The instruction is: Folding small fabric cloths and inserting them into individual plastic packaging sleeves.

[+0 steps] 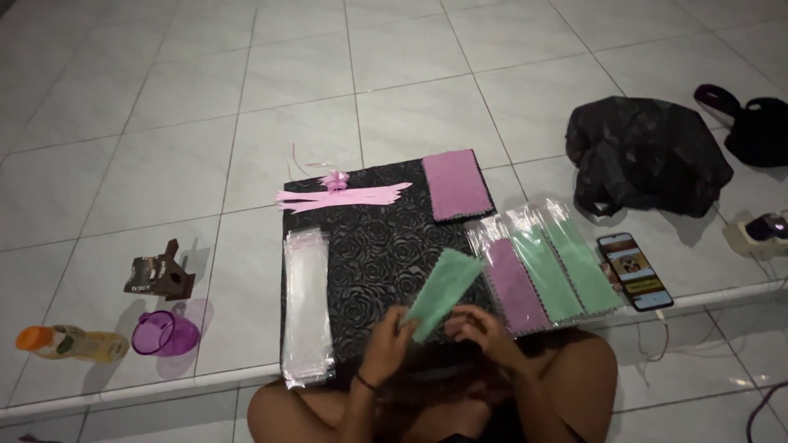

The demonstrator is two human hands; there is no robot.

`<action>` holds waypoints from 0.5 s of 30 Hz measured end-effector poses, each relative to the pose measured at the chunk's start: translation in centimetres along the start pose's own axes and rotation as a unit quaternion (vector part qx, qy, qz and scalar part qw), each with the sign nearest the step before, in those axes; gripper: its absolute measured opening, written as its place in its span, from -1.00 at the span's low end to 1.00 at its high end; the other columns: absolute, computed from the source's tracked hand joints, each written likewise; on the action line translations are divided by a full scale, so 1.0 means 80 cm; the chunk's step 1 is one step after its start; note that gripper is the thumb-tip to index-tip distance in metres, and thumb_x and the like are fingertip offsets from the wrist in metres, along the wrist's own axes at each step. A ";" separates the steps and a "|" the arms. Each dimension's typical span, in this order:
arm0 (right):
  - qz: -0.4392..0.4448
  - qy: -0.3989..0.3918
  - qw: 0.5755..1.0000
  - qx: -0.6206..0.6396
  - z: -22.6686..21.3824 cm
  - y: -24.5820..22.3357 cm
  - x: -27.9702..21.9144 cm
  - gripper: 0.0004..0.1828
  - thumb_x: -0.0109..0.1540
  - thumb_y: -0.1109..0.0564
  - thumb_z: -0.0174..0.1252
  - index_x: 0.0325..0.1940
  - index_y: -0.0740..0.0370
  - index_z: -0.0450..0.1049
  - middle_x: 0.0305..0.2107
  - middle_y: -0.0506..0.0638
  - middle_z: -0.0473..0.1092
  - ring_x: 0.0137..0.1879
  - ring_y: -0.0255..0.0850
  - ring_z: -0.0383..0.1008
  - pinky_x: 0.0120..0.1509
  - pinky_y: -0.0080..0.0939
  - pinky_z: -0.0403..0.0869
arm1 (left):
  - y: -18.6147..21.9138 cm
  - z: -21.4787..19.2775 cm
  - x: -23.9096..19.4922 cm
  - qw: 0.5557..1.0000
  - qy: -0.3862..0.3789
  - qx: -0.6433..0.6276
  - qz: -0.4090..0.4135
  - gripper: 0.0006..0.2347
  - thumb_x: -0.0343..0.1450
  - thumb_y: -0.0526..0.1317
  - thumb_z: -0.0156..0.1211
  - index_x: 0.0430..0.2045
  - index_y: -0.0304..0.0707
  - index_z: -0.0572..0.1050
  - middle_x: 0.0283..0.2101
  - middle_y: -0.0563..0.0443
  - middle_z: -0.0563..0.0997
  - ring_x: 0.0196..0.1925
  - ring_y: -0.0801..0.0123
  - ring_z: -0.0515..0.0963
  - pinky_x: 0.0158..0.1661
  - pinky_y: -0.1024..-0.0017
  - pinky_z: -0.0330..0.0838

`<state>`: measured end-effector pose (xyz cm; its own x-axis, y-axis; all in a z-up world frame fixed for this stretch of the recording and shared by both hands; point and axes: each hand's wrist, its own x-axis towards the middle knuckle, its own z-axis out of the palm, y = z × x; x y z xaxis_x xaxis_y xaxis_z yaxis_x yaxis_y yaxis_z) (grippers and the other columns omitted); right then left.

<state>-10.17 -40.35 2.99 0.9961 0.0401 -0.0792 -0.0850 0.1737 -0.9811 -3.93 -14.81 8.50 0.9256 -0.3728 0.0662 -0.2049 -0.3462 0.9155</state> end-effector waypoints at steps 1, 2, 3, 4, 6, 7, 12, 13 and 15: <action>0.000 -0.004 1.000 -0.003 0.000 -0.007 0.005 -0.53 0.26 0.25 0.11 0.27 0.36 0.39 -0.11 0.22 0.61 -0.07 -0.05 0.62 0.02 -0.13 0.58 | -0.003 0.004 -0.003 1.000 0.004 -0.002 0.000 -0.78 0.40 -0.22 0.19 -0.10 -0.20 0.52 -0.30 -0.04 0.71 -0.40 0.26 0.61 -0.31 0.38 0.48; -0.007 0.023 1.000 0.015 0.002 -0.012 0.008 -0.53 0.23 0.27 0.09 0.25 0.35 0.40 -0.11 0.17 0.54 -0.07 -0.09 0.56 0.05 -0.15 0.53 | -0.007 0.008 -0.011 0.999 0.010 -0.040 0.009 -0.80 0.40 -0.23 0.20 -0.14 -0.26 0.51 -0.32 -0.02 0.68 -0.39 0.32 0.56 -0.30 0.41 0.47; -0.015 0.050 0.998 0.032 0.004 -0.016 0.010 -0.53 0.20 0.29 0.07 0.23 0.33 0.40 -0.10 0.11 0.47 -0.07 -0.13 0.50 0.08 -0.18 0.47 | -0.011 0.012 -0.018 0.997 0.016 -0.079 0.019 -0.81 0.40 -0.24 0.20 -0.17 -0.31 0.50 -0.33 -0.01 0.64 -0.37 0.37 0.51 -0.28 0.45 0.45; -0.014 0.046 0.998 0.030 0.006 -0.022 0.016 -0.53 0.20 0.29 0.07 0.23 0.33 0.40 -0.10 0.11 0.47 -0.07 -0.13 0.50 0.08 -0.18 0.47 | -0.007 0.013 -0.021 0.996 0.020 -0.080 0.018 -0.81 0.40 -0.24 0.20 -0.17 -0.31 0.50 -0.33 -0.01 0.64 -0.37 0.37 0.51 -0.28 0.45 0.45; -0.129 0.016 0.992 0.007 0.008 -0.035 0.029 -0.33 0.25 0.15 0.12 0.44 0.37 0.23 0.17 0.17 0.42 0.17 -0.08 0.42 0.29 -0.14 0.37 | 0.001 0.014 -0.025 0.989 0.017 -0.138 0.042 -0.82 0.41 -0.32 0.16 -0.13 -0.33 0.49 -0.29 -0.01 0.68 -0.34 0.41 0.54 -0.26 0.46 0.48; -0.129 0.013 0.992 0.006 0.018 -0.060 0.033 -0.33 0.25 0.15 0.12 0.44 0.37 0.23 0.17 0.17 0.42 0.17 -0.08 0.42 0.29 -0.14 0.37 | 0.002 0.014 -0.022 0.989 0.020 -0.139 0.042 -0.82 0.41 -0.32 0.16 -0.13 -0.33 0.49 -0.29 -0.01 0.68 -0.34 0.41 0.54 -0.26 0.46 0.48; -0.137 0.023 0.990 -0.011 0.058 -0.142 0.037 -0.62 0.23 0.35 0.14 0.15 0.40 0.43 -0.16 0.07 0.50 -0.17 -0.26 0.44 -0.05 -0.31 0.43 | 0.001 0.015 -0.025 0.986 0.036 -0.157 0.043 -0.81 0.43 -0.29 0.18 -0.12 -0.34 0.50 -0.29 0.00 0.63 -0.33 0.41 0.51 -0.24 0.48 0.44; -0.139 0.021 0.990 -0.014 0.059 -0.148 0.041 -0.62 0.23 0.35 0.14 0.15 0.40 0.43 -0.16 0.07 0.50 -0.17 -0.26 0.44 -0.05 -0.31 0.43 | 0.001 0.016 -0.021 0.986 0.038 -0.158 0.045 -0.81 0.43 -0.29 0.18 -0.12 -0.34 0.50 -0.29 0.00 0.63 -0.33 0.41 0.51 -0.24 0.48 0.44; -0.139 0.070 0.984 -0.082 0.067 -0.155 0.041 -0.78 0.23 0.28 0.22 -0.04 0.38 0.52 -0.36 -0.02 0.49 -0.32 -0.35 0.38 -0.19 -0.38 0.40 | -0.002 0.017 -0.021 0.977 0.025 -0.206 0.052 -0.71 0.45 -0.31 0.19 0.04 -0.39 0.44 -0.11 -0.10 0.64 -0.17 0.35 0.56 -0.10 0.47 0.48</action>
<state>-5.97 -37.12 15.85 0.9753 -0.1236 0.1833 0.1843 -0.0028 -0.9829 -5.91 -15.32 7.67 0.9232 -0.3407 0.1777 -0.1630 0.0714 0.9840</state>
